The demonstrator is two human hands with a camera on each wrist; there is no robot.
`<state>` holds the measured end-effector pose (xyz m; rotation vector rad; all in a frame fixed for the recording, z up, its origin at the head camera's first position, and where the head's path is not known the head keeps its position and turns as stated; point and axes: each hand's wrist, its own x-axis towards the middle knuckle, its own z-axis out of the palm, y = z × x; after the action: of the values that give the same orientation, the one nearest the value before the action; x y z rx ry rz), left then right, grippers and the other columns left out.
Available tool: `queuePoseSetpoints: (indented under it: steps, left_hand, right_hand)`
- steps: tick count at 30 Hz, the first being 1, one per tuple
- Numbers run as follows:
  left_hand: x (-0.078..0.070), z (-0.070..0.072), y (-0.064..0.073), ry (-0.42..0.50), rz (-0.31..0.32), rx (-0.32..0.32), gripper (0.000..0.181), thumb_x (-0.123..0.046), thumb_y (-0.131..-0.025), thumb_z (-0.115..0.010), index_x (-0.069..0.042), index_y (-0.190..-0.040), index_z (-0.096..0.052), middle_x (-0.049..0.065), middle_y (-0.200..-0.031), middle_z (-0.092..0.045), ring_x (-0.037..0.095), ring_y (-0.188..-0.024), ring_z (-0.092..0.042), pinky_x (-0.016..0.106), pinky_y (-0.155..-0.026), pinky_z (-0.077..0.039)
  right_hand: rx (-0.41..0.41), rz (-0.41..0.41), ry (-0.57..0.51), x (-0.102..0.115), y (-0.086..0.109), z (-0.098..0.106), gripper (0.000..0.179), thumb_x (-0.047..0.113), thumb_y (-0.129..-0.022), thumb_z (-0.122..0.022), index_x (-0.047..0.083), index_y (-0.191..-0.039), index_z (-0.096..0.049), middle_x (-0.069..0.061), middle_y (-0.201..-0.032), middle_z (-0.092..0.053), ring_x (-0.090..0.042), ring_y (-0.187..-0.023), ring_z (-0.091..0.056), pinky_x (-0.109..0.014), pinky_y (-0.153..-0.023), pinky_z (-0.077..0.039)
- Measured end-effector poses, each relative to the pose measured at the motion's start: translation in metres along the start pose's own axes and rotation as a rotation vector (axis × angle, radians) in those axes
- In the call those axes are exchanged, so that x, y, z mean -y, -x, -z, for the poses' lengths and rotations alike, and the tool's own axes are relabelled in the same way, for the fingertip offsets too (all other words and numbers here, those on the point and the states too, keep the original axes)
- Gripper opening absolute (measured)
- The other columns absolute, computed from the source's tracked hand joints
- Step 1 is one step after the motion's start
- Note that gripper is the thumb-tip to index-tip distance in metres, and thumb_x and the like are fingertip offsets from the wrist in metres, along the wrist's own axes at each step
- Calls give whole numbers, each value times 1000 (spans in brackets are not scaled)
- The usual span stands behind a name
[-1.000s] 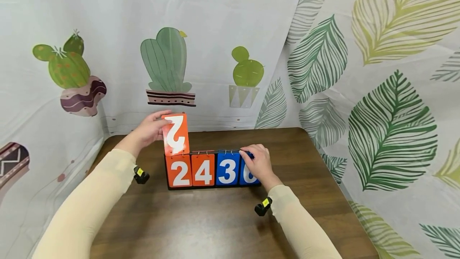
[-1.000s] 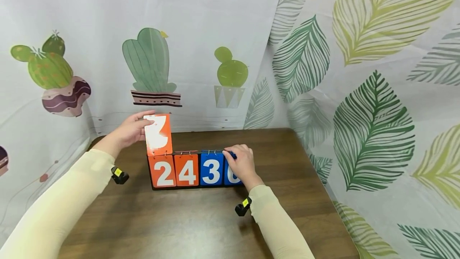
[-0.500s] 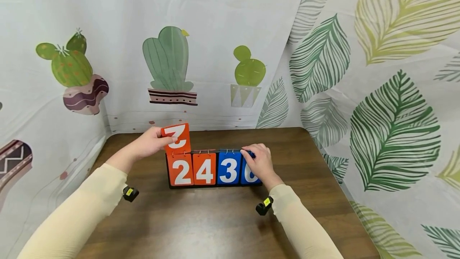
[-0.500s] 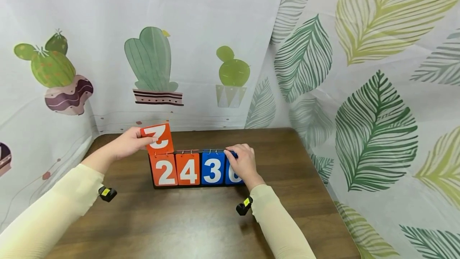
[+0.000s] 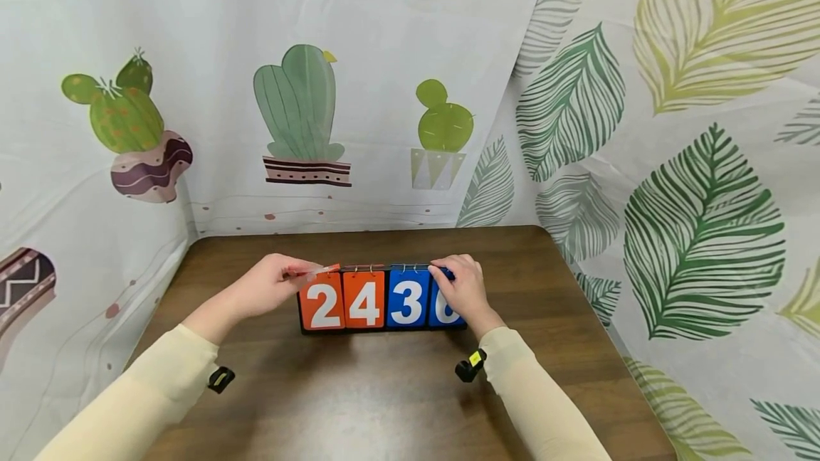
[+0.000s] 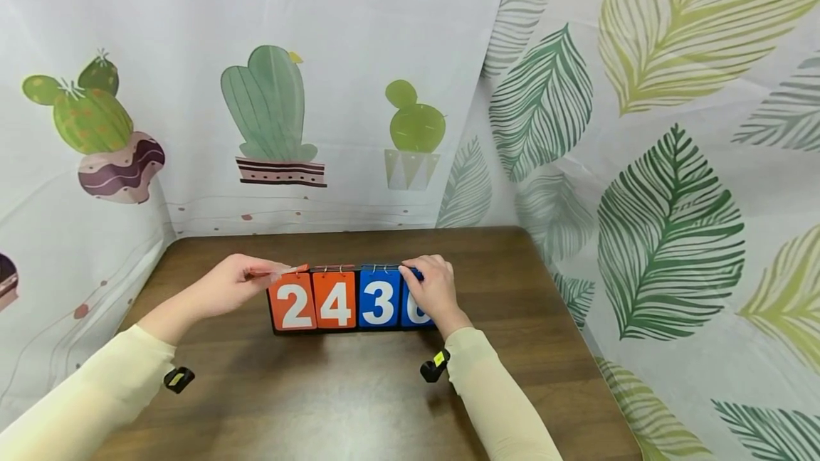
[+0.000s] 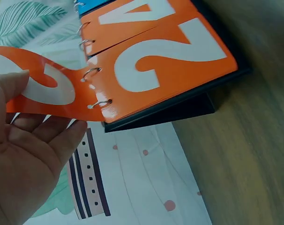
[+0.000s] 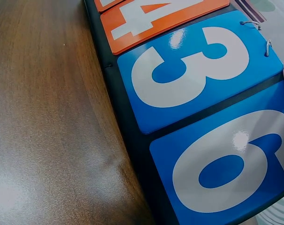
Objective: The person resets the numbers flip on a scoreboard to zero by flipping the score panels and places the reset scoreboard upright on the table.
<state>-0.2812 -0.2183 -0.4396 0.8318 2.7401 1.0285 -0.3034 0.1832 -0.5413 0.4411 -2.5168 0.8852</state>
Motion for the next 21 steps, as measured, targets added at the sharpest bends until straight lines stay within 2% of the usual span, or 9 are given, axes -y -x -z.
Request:
queuePoseSetpoints:
  steps: [2, 8, 16, 21]
  left_hand:
    - [-1, -4, 4, -16, -16, 2, 30, -12, -101, -65, -15, -130, -73, 6, -125, -75, 20, -107, -72, 34, -88, -60]
    - [5, -14, 14, -75, -97, -36, 28, -6, -95, -72, -14, -121, -77, 5, -127, -74, 30, -122, -69, 46, -96, -58]
    - [7, -32, 27, -229, -136, -26, 46, 2, -87, -74, -13, -130, -73, 9, -140, -66, 40, -137, -56, 55, -106, -50]
    - [10, -48, 36, -315, -124, -50, 54, 0, -82, -75, -14, -134, -70, 13, -149, -59, 43, -144, -46, 59, -108, -47]
  right_hand:
    - [12, -13, -1, 0, 0, 0, 28, 41, -102, -63, 20, -115, -77, 1, -114, -77, -21, -112, -59, -44, -96, -43]
    - [1, 1, -4, 0, 0, 1, 28, 41, -102, -64, 20, -114, -78, 1, -112, -77, -21, -110, -60, -44, -95, -43]
    - [-17, 20, 1, 0, -1, 1, 27, 40, -102, -64, 21, -113, -78, 1, -111, -78, -21, -108, -61, -44, -94, -44]
    - [-11, 17, 3, 0, 0, 0, 28, 41, -102, -63, 21, -114, -78, 2, -112, -77, -20, -109, -60, -43, -94, -43]
